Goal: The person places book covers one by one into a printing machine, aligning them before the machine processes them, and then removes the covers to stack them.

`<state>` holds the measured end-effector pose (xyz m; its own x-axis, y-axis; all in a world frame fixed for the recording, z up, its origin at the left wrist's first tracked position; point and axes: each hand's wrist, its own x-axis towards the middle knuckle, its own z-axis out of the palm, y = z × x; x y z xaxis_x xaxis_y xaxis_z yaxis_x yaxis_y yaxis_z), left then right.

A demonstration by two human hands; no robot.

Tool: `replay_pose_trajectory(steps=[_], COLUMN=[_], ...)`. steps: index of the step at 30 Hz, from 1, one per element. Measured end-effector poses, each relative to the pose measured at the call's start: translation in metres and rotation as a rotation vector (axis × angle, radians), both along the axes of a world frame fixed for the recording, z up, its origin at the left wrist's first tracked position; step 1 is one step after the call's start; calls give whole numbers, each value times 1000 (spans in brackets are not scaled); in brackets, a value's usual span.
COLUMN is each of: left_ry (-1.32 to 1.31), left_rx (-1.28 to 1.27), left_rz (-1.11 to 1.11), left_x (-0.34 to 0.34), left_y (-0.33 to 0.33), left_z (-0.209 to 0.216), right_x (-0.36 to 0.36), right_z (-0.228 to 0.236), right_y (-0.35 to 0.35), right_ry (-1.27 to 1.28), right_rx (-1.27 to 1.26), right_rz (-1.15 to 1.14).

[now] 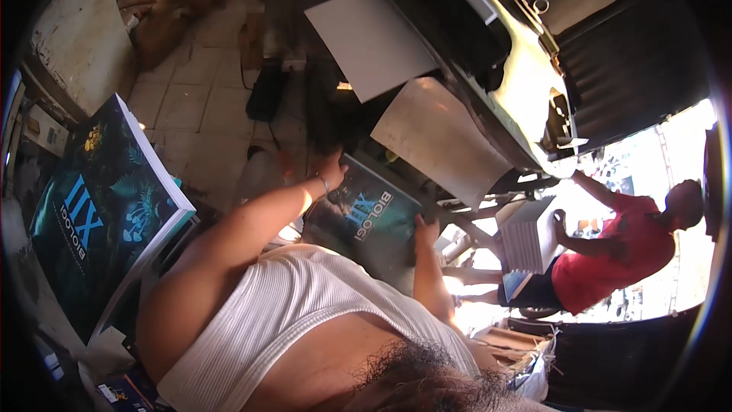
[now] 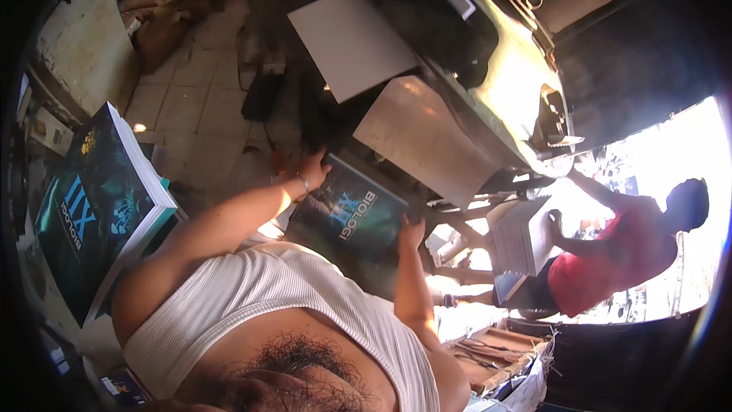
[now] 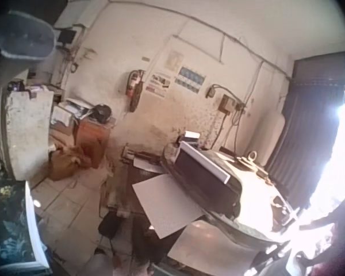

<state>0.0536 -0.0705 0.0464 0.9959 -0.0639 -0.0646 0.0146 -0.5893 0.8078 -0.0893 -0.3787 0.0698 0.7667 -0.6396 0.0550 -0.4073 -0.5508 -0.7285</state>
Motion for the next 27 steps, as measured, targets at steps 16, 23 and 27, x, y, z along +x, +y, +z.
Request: replay_pose_trajectory(steps=[16, 23, 27], left_ry=[313, 330, 295], left_rx=[364, 654, 661], left_rz=[-276, -135, -136], left_x=[-23, -48, -45], left_y=[100, 158, 153], left_z=[35, 36, 29], right_x=[111, 213, 273], right_z=[120, 132, 164], right_y=[54, 51, 76], right_ry=[-470, -587, -798], right_rx=[1163, 1566, 1321], right_rz=[340, 798, 1235])
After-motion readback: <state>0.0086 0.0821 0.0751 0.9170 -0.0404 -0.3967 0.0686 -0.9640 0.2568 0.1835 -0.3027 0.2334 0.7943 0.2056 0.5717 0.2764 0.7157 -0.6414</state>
